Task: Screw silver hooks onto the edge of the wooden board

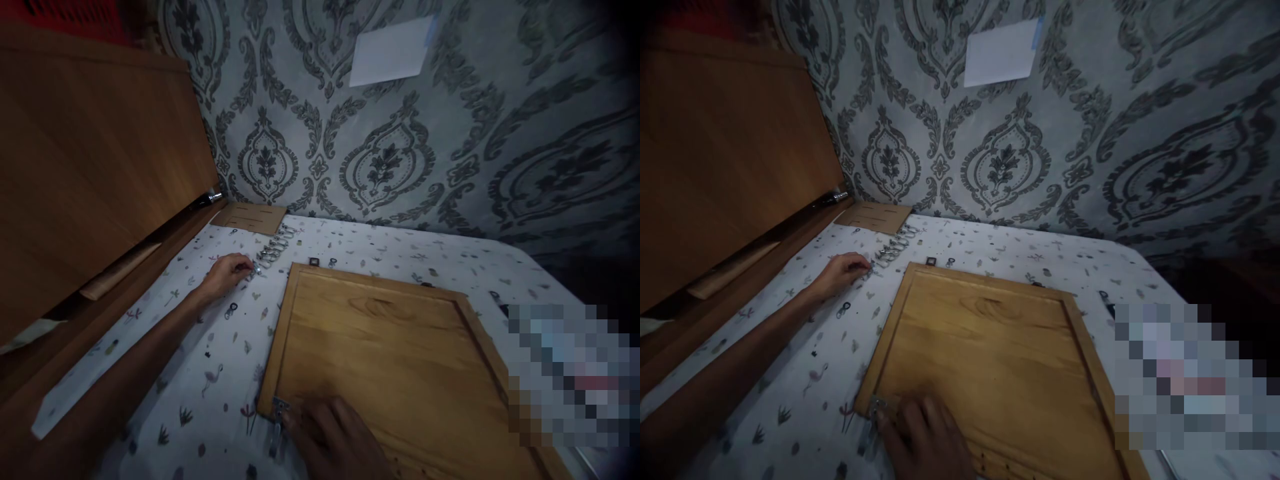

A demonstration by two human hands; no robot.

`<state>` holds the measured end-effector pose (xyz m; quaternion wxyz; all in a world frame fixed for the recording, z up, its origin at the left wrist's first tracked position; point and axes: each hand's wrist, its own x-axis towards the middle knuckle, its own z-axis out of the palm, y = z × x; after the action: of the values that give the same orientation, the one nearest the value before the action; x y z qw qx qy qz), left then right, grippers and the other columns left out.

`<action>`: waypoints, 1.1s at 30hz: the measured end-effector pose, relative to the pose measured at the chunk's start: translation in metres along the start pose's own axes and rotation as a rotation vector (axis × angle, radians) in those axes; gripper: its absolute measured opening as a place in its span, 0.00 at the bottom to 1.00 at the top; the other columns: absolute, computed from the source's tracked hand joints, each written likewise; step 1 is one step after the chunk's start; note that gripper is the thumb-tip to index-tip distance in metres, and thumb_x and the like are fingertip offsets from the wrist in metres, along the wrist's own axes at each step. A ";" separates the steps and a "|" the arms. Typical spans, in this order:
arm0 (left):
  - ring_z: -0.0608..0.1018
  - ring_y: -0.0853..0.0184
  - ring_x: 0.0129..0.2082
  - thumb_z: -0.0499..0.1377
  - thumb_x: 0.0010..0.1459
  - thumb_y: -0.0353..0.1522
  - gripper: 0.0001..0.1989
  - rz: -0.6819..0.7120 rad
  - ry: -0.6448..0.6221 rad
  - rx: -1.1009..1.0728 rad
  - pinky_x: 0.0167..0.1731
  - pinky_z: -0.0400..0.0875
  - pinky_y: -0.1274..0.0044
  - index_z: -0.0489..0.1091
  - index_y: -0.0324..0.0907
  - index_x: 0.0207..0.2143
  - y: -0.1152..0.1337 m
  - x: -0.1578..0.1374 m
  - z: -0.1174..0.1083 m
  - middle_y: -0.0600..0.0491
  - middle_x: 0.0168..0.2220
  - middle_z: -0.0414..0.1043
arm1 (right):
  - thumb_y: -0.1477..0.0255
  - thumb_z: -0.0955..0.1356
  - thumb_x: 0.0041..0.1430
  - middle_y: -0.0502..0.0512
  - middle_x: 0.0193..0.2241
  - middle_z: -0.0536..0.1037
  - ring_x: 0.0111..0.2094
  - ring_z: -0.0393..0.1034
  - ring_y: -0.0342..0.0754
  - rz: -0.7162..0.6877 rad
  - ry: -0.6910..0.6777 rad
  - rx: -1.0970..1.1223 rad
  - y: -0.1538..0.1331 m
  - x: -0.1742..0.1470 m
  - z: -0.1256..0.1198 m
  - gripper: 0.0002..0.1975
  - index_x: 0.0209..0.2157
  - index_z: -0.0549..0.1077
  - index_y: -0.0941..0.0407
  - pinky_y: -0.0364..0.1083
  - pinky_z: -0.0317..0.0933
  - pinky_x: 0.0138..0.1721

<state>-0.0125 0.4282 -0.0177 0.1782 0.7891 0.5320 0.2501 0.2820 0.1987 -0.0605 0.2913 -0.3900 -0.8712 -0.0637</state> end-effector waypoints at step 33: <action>0.75 0.57 0.40 0.51 0.60 0.32 0.10 0.062 -0.088 0.394 0.45 0.68 0.68 0.71 0.40 0.37 0.036 -0.041 -0.005 0.44 0.39 0.75 | 0.79 0.64 0.68 0.59 0.37 0.75 0.40 0.60 0.53 -0.011 -0.066 0.144 -0.009 0.018 -0.027 0.12 0.47 0.76 0.59 0.49 0.58 0.36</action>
<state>-0.0014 0.3771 -0.0024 0.0355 0.8347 0.5380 0.1117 0.2786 0.1955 -0.0274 0.2893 -0.3651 -0.8848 0.0104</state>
